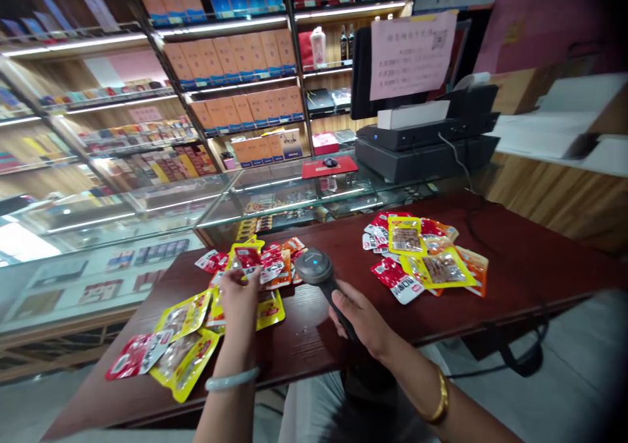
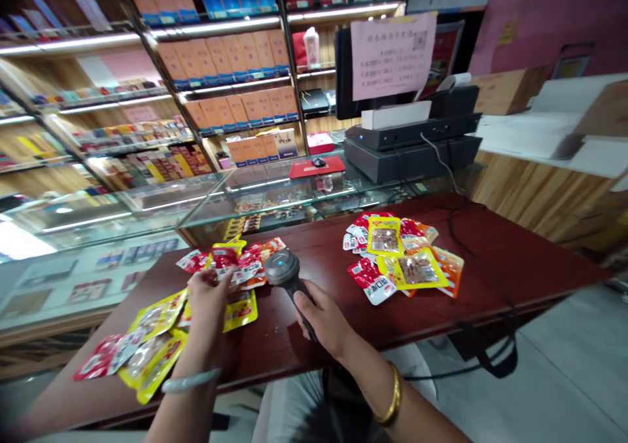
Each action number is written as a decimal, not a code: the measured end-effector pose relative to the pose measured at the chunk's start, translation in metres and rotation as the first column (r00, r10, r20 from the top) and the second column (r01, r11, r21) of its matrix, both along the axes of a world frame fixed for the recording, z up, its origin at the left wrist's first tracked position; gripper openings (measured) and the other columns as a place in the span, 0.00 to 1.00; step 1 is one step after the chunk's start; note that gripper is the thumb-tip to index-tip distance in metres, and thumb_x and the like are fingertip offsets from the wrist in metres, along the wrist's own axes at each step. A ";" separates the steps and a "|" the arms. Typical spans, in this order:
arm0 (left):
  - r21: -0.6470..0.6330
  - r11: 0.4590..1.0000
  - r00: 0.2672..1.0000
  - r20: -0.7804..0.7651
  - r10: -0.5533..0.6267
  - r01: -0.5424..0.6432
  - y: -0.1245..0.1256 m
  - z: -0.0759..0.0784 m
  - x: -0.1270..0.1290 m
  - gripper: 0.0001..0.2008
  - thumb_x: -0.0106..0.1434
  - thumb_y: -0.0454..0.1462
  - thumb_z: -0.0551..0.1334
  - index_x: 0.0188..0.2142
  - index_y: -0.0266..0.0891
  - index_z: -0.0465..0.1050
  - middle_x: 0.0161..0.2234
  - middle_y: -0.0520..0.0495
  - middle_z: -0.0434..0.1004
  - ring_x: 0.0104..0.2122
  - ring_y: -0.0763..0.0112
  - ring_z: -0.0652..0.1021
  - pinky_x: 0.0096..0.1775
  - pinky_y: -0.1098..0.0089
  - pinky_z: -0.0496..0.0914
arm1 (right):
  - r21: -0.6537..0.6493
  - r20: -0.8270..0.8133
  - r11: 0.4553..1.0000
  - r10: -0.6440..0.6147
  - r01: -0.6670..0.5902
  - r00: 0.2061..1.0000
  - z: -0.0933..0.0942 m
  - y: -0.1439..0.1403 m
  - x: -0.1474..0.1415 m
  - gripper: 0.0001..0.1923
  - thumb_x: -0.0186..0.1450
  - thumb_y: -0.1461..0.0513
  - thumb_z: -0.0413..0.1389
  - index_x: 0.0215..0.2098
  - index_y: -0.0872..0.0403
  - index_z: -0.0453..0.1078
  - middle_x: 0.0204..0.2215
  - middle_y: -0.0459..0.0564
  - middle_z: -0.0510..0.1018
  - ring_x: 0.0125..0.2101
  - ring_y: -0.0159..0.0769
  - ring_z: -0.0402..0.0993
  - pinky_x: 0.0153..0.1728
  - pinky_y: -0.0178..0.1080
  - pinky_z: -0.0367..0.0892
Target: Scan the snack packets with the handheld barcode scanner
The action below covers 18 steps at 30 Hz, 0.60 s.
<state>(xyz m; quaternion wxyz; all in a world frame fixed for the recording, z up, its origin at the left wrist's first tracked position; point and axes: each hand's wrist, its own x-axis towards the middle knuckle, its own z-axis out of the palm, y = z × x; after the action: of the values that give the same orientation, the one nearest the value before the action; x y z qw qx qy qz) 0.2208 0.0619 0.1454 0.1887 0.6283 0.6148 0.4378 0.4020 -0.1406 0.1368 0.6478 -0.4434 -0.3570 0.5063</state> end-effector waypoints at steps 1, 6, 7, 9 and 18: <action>0.022 0.999 0.998 -0.060 0.035 -0.034 -0.001 0.004 -0.001 0.30 0.56 0.55 0.65 0.49 0.37 0.69 0.43 0.40 0.76 0.46 0.52 0.77 0.51 0.53 0.70 | 0.011 0.004 1.000 0.002 -0.002 1.000 0.000 -0.001 0.001 0.28 0.65 0.39 0.57 0.46 0.54 0.67 0.19 0.36 0.65 0.16 0.25 0.57 0.19 0.31 0.57; 0.078 0.997 0.962 -0.272 -0.006 0.028 -0.021 0.012 0.024 0.33 0.61 0.56 0.61 0.59 0.39 0.67 0.58 0.35 0.71 0.62 0.46 0.67 0.61 0.47 0.61 | 0.049 0.008 0.998 -0.045 0.044 0.999 -0.004 -0.013 0.012 0.30 0.65 0.38 0.57 0.48 0.54 0.68 0.19 0.36 0.66 0.16 0.25 0.59 0.19 0.31 0.57; 0.075 0.993 0.953 -0.298 -0.061 0.088 -0.027 0.010 0.035 0.31 0.62 0.55 0.61 0.59 0.40 0.68 0.58 0.36 0.71 0.62 0.47 0.68 0.61 0.48 0.62 | 0.045 -0.001 0.997 -0.064 0.064 0.998 -0.005 -0.017 0.015 0.30 0.65 0.38 0.57 0.49 0.54 0.67 0.19 0.36 0.66 0.15 0.25 0.59 0.19 0.31 0.57; 0.066 0.965 0.897 -0.388 -0.210 0.254 -0.040 0.005 0.061 0.27 0.64 0.52 0.60 0.56 0.40 0.70 0.56 0.37 0.74 0.60 0.48 0.70 0.60 0.51 0.63 | 0.038 -0.028 0.993 -0.109 0.110 0.994 -0.008 -0.027 0.022 0.32 0.64 0.38 0.58 0.50 0.53 0.67 0.19 0.36 0.66 0.15 0.25 0.59 0.19 0.31 0.57; -0.168 0.739 0.426 -0.725 -0.541 0.653 -0.134 -0.007 0.185 0.25 0.65 0.54 0.58 0.47 0.36 0.75 0.47 0.33 0.76 0.51 0.46 0.73 0.50 0.55 0.65 | -0.046 -0.173 0.922 -0.386 0.384 0.906 -0.009 -0.080 0.064 0.29 0.61 0.39 0.61 0.45 0.53 0.69 0.19 0.37 0.65 0.16 0.25 0.55 0.18 0.31 0.54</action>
<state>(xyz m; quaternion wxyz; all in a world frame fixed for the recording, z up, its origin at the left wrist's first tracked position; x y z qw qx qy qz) 0.4059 -0.0722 0.1379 0.0236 0.9357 0.3399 0.0919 0.4660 -0.2209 0.1278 0.7619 -0.4613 -0.2004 0.4082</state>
